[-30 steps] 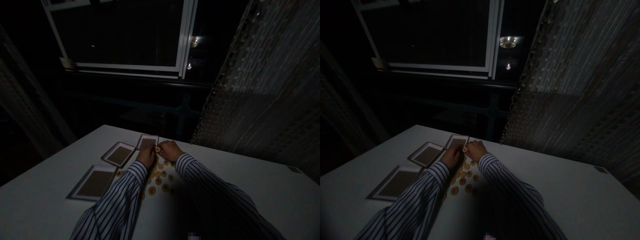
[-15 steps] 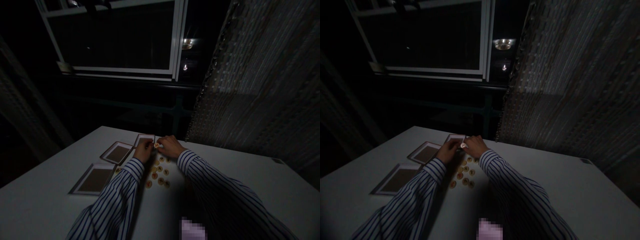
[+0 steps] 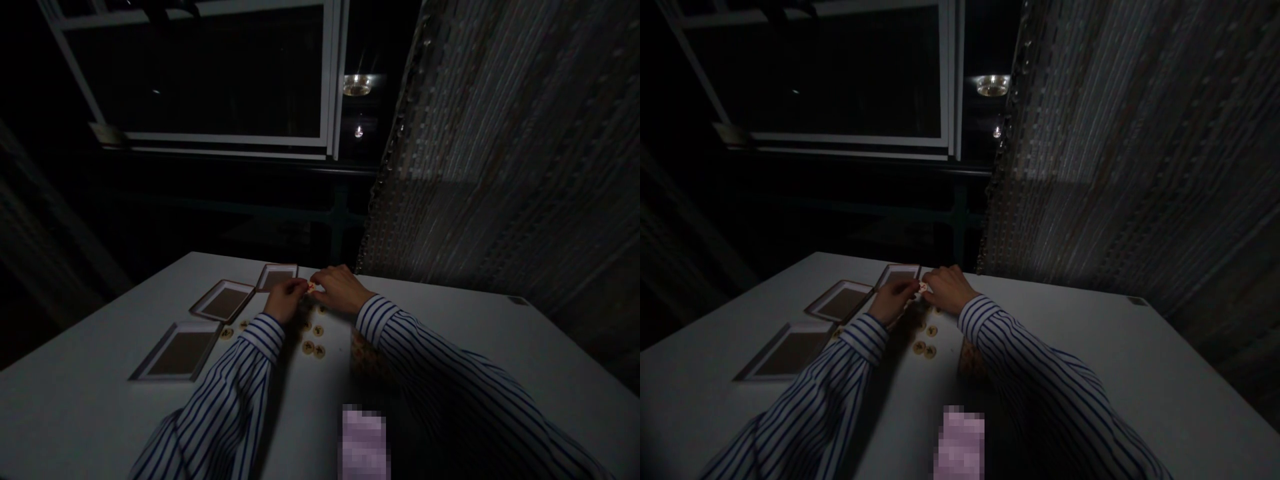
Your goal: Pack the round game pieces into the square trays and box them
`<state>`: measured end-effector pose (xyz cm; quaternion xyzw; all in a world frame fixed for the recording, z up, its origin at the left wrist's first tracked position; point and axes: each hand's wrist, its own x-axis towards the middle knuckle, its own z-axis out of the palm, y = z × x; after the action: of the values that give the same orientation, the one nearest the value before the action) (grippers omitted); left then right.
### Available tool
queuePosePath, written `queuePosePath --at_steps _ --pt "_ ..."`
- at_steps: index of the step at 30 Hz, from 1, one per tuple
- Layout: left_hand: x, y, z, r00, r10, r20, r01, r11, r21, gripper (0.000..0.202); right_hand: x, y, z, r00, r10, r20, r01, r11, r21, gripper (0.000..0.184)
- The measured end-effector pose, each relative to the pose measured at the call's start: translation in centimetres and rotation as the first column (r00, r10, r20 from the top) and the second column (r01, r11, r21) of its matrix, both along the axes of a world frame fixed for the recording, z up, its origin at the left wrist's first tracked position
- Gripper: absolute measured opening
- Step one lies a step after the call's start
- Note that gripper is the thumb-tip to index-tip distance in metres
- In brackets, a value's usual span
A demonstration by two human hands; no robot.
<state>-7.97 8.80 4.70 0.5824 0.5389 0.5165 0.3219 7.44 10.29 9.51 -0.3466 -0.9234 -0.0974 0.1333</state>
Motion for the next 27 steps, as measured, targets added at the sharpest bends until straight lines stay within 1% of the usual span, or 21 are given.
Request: queuePosePath --at_steps 4,8,17,21,27 --pt "1.0 -0.6 0.2 0.998 -0.022 0.054 0.024 0.999 -0.029 0.029 1.1 -0.9 0.2 1.000 -0.009 -0.013 0.009 1.000 -0.004 0.028" --pt "2.0 -1.4 0.5 0.999 0.000 0.044 0.001 0.999 -0.040 0.029 2.0 -1.9 0.5 0.999 -0.014 -0.029 0.014 1.000 -0.007 0.028" --pt "4.0 -2.9 1.0 0.994 -0.015 0.111 0.021 0.998 -0.055 0.032 4.1 -3.2 0.6 0.996 -0.033 -0.084 0.030 0.999 -0.042 0.028" --pt "4.9 -3.2 0.8 0.989 -0.018 0.144 0.023 0.999 -0.038 0.033 5.0 -3.7 0.6 0.990 -0.012 -0.144 0.005 0.999 -0.051 0.028" --pt "6.0 -4.3 1.1 0.981 -0.002 0.195 0.013 0.999 -0.052 0.034 6.1 -4.3 0.3 0.960 -0.010 -0.281 -0.033 0.988 -0.148 0.029"
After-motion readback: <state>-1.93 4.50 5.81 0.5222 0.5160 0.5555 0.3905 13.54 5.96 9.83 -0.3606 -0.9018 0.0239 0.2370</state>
